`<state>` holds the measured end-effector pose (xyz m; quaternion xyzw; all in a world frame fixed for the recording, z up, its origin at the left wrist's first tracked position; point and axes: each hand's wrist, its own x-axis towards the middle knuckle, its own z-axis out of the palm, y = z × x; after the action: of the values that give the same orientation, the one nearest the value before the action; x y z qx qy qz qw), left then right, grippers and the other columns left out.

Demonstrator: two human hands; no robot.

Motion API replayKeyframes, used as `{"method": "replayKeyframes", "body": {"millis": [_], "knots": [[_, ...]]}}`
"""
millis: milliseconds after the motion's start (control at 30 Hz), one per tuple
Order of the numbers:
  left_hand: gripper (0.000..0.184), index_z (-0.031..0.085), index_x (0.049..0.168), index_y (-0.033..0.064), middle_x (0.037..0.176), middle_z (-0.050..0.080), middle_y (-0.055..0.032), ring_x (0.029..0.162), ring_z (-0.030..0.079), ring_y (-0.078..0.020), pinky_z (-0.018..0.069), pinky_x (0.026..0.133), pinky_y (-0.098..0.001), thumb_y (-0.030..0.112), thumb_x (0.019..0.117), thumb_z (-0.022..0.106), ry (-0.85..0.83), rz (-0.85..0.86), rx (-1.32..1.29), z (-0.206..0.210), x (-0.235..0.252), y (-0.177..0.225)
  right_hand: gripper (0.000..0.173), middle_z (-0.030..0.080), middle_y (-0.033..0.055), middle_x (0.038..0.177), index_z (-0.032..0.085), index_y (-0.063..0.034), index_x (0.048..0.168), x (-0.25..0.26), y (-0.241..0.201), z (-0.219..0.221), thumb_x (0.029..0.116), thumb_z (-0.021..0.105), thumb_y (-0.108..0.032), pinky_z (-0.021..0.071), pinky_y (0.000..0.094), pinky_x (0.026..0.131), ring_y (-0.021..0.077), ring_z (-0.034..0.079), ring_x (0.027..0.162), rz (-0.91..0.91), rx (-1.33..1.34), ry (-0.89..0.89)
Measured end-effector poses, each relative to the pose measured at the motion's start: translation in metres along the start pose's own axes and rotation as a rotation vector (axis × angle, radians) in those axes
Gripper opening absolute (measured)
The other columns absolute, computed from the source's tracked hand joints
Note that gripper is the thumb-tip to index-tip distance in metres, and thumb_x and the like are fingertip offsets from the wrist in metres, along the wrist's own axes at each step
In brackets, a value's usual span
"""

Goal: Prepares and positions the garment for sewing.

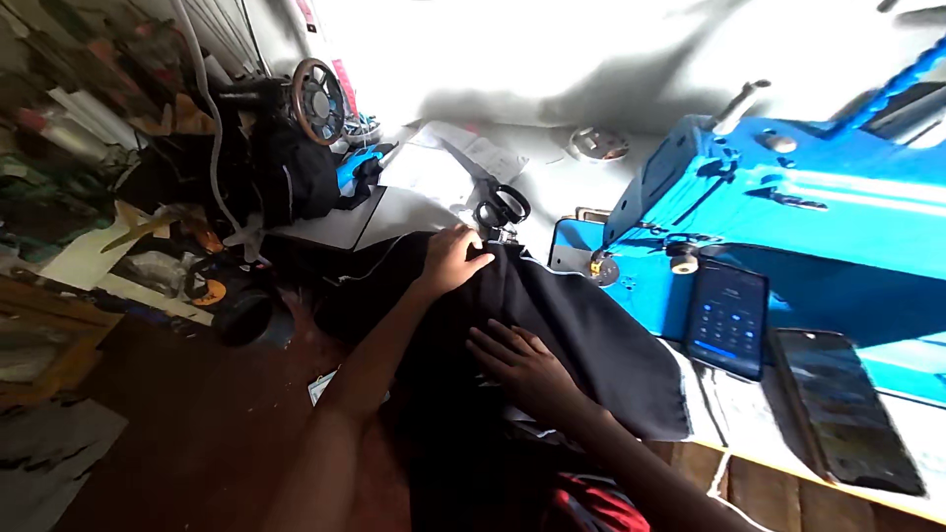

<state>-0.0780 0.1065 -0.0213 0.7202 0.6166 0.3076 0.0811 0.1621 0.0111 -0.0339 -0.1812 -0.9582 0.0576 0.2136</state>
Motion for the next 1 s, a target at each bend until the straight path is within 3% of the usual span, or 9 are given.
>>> {"method": "replayKeyframes", "body": {"millis": [167,300,367,433,533,700,833,900,1000], "knots": [[0.023,0.072,0.098,-0.001,0.11,0.071,-0.0185,0.112,0.065,-0.0358,0.0485,0.097,-0.0587,0.022,0.0946,0.069,0.063,-0.044,-0.03,0.004,0.004,-0.005,0.038,0.061,0.0003,0.147,0.065,-0.0187,0.139,-0.001,0.003,0.0,0.1018,0.055,-0.019,0.0478,0.0529,0.105,0.0303,0.055,0.137,-0.01,-0.002,-0.011],[0.03,0.066,0.121,-0.0062,0.12,0.069,-0.0229,0.116,0.067,-0.0348,0.051,0.104,-0.0506,0.007,0.1054,0.045,0.107,-0.103,-0.09,-0.005,0.003,0.01,0.041,0.06,-0.0003,0.148,0.064,-0.0192,0.139,-0.002,0.003,0.0,0.0997,0.056,-0.015,0.0474,0.0521,0.106,0.0292,0.055,0.138,-0.022,-0.009,-0.011],[0.029,0.069,0.122,-0.0017,0.124,0.07,-0.0175,0.122,0.064,-0.0308,0.0493,0.107,-0.0484,0.006,0.1039,0.048,0.116,0.052,-0.041,-0.01,-0.007,0.03,0.04,0.06,-0.0003,0.148,0.064,-0.0188,0.139,-0.002,0.002,-0.001,0.1,0.055,-0.016,0.0472,0.0524,0.106,0.0288,0.055,0.138,-0.012,0.0,-0.01],[0.036,0.067,0.135,0.0088,0.146,0.06,-0.0085,0.145,0.047,-0.0282,0.0323,0.12,-0.0551,0.017,0.1052,0.049,-0.049,0.201,0.07,-0.007,-0.019,0.043,0.039,0.06,-0.0006,0.147,0.065,-0.0188,0.138,-0.002,0.002,0.0,0.1009,0.054,-0.017,0.0473,0.0527,0.106,0.0284,0.055,0.138,-0.01,0.006,0.0],[0.051,0.042,0.158,0.0187,0.168,0.031,-0.0035,0.158,0.019,-0.0255,0.0101,0.124,-0.0635,0.036,0.1104,0.035,-0.333,0.171,0.222,0.007,-0.025,0.041,0.038,0.061,-0.001,0.147,0.065,-0.0197,0.138,-0.003,0.002,0.002,0.1024,0.053,-0.019,0.048,0.0516,0.106,0.0277,0.056,0.137,-0.033,-0.014,0.01],[0.053,0.035,0.161,0.0181,0.168,0.031,-0.0045,0.158,0.02,-0.0309,0.0051,0.121,-0.0712,0.037,0.1115,0.032,-0.19,-0.009,0.336,0.008,-0.014,0.028,0.039,0.06,0.0009,0.148,0.064,-0.0175,0.139,-0.002,0.003,0.003,0.1009,0.055,-0.016,0.0484,0.0536,0.105,0.0286,0.056,0.137,-0.044,0.01,0.009],[0.038,0.065,0.138,0.0092,0.146,0.058,-0.0164,0.137,0.054,-0.0352,0.0331,0.115,-0.0643,0.023,0.1072,0.048,0.099,-0.061,0.288,-0.009,-0.013,0.02,0.037,0.061,0.0071,0.146,0.067,-0.0169,0.136,-0.008,0.004,-0.026,0.1011,0.056,-0.015,0.0465,0.0573,0.108,0.0311,0.057,0.135,0.027,0.134,0.019],[0.031,0.072,0.123,0.0037,0.128,0.068,-0.0192,0.121,0.064,-0.0374,0.0459,0.102,-0.0612,0.017,0.1045,0.051,0.15,-0.173,0.194,-0.028,-0.012,0.016,0.036,0.069,0.011,0.133,0.068,-0.0176,0.135,-0.016,0.018,-0.054,0.1007,0.056,-0.016,0.0543,0.0548,0.095,0.0337,0.067,0.118,0.127,0.071,0.051],[0.034,0.072,0.117,-0.0009,0.118,0.071,-0.0213,0.116,0.067,-0.0361,0.0489,0.102,-0.0574,0.024,0.1057,0.052,0.042,-0.247,0.063,-0.041,-0.013,0.011,0.034,0.073,0.0212,0.111,0.069,-0.0141,0.134,-0.028,0.061,-0.09,0.1018,0.058,-0.013,0.0565,0.0622,0.078,0.0445,0.071,0.099,0.42,-0.063,-0.042]]}}
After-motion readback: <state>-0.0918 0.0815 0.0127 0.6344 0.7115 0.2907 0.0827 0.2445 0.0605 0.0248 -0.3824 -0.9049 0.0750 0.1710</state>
